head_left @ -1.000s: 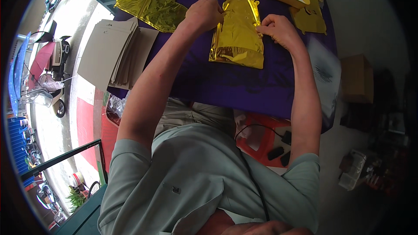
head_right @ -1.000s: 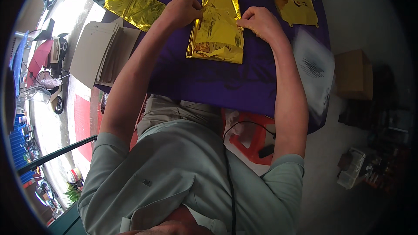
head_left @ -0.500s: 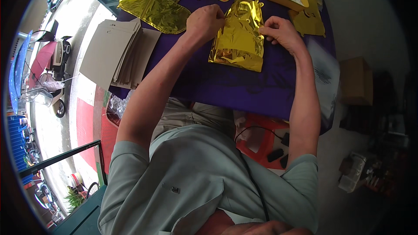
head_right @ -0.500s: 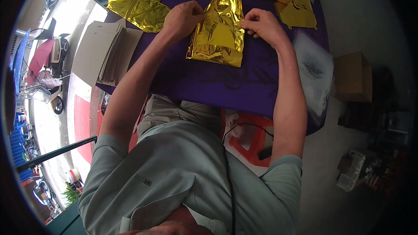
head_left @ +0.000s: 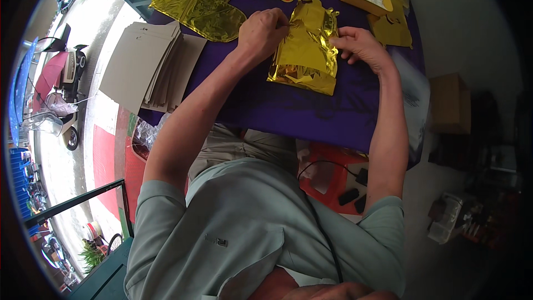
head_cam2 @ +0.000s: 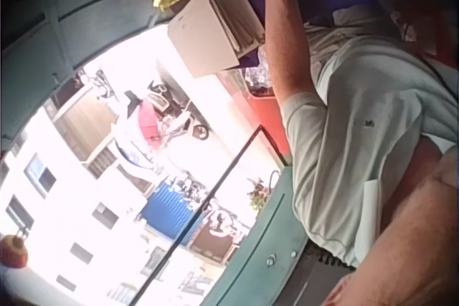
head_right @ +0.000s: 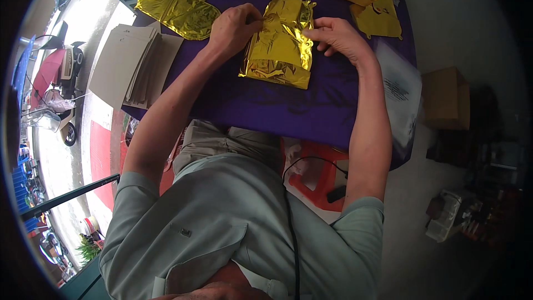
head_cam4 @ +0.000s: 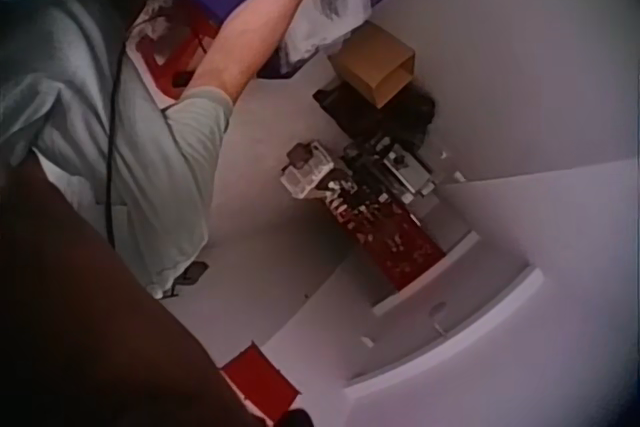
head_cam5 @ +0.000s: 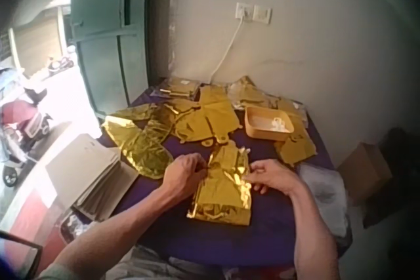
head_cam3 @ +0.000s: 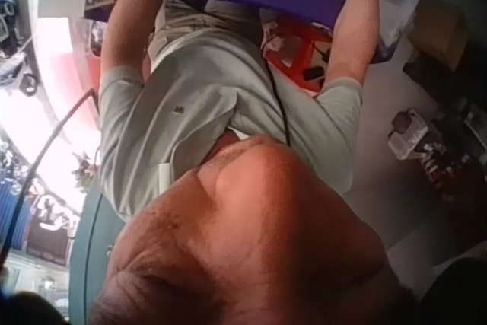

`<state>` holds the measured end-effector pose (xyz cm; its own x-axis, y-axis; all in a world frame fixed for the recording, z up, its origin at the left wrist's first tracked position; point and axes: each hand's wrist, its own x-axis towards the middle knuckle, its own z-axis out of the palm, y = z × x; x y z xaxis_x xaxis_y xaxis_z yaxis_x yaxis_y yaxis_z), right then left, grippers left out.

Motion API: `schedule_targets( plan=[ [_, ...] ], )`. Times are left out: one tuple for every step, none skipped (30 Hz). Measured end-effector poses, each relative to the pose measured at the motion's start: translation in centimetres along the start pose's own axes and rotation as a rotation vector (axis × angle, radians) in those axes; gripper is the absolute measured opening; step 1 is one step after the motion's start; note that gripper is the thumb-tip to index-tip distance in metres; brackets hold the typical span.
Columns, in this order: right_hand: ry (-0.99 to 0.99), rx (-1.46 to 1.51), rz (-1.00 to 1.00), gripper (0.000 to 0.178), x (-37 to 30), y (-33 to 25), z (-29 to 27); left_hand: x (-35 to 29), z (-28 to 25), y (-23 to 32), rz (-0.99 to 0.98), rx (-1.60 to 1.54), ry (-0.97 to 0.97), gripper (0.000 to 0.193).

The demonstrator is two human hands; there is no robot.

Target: The person folds a foil balloon by hand, places it onto a cardboard sheet, and inserts both into a plastic sleeve. The person then lays out and folds another foil balloon on the table.

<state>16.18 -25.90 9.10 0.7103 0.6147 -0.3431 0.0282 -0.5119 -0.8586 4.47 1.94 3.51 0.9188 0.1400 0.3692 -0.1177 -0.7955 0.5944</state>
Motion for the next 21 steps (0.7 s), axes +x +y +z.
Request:
schedule_targets(
  plan=[
    [0.003, -0.061, -0.011, 0.041, 0.2, 0.0, 0.5, 0.0, 0.0, -0.1, 0.0, -0.001, 0.001, 0.022],
    [0.005, -0.123, -0.022, 0.035, 0.3, 0.0, 0.8, -0.1, 0.0, -0.2, 0.002, -0.008, 0.005, 0.023],
    [0.005, -0.124, -0.022, 0.035, 0.4, 0.0, 0.9, -0.1, 0.1, -0.3, 0.004, -0.015, 0.01, 0.023],
    [0.009, -0.144, -0.015, 0.034, 0.4, 0.1, 1.0, -0.1, 0.0, -0.3, 0.003, -0.016, 0.012, 0.023],
    [0.013, -0.163, -0.008, 0.032, 0.5, 0.1, 1.1, -0.2, 0.0, -0.3, 0.011, -0.02, 0.013, 0.023],
    [0.012, -0.165, -0.01, 0.032, 0.4, 0.2, 1.2, -0.2, 0.0, -0.4, 0.018, -0.024, 0.015, 0.023],
    [0.033, -0.165, -0.017, 0.031, 0.3, 0.3, 1.2, -0.2, 0.0, -0.4, 0.018, -0.025, 0.017, 0.023],
    [0.053, -0.166, -0.025, 0.03, 0.2, 0.5, 1.2, -0.2, 0.1, -0.3, 0.018, -0.024, 0.017, 0.022],
    [0.053, -0.168, -0.026, 0.03, 0.2, 0.6, 1.3, -0.2, 0.1, -0.3, 0.018, -0.022, 0.017, 0.022],
    [0.062, -0.143, -0.036, 0.028, 0.1, 0.8, 1.4, -0.2, 0.0, -0.2, 0.017, -0.023, 0.017, 0.022],
    [0.071, -0.118, -0.046, 0.026, 0.1, 0.9, 1.5, -0.2, 0.0, -0.2, 0.005, -0.033, 0.011, 0.022],
    [0.071, -0.117, -0.045, 0.026, 0.0, 1.0, 1.5, -0.2, 0.0, -0.1, -0.008, -0.043, 0.004, 0.022],
    [0.083, -0.106, -0.055, 0.025, -0.1, 1.0, 1.6, -0.2, -0.1, -0.1, -0.008, -0.043, 0.003, 0.022],
    [0.094, -0.095, -0.065, 0.023, -0.2, 1.0, 1.7, -0.1, -0.2, -0.1, -0.029, -0.077, -0.008, 0.027],
    [0.095, -0.094, -0.063, 0.023, -0.3, 1.1, 1.8, 0.0, -0.2, -0.2, -0.05, -0.11, -0.018, 0.033],
    [0.106, -0.09, -0.063, 0.023, -0.3, 1.1, 1.8, 0.2, -0.4, -0.2, -0.05, -0.111, -0.021, 0.033],
    [0.117, -0.087, -0.064, 0.023, -0.4, 1.1, 1.8, 0.4, -0.5, -0.3, -0.067, -0.108, -0.032, 0.042],
    [0.118, -0.086, -0.062, 0.023, -0.4, 1.3, 1.8, 0.7, -0.8, -0.4, -0.083, -0.106, -0.044, 0.052],
    [0.12, -0.084, -0.068, 0.023, -0.3, 1.2, 1.9, 1.2, -1.2, -1.1, -0.088, -0.103, -0.041, 0.052],
    [0.123, -0.084, -0.075, 0.023, -0.2, 1.1, 2.0, 2.0, -1.8, -1.9, -0.103, -0.179, -0.173, 0.058],
    [0.118, -0.086, -0.079, 0.023, -0.1, 1.0, 2.1, 2.4, -2.2, -2.5, -0.118, -0.255, -0.304, 0.065]
  ],
)
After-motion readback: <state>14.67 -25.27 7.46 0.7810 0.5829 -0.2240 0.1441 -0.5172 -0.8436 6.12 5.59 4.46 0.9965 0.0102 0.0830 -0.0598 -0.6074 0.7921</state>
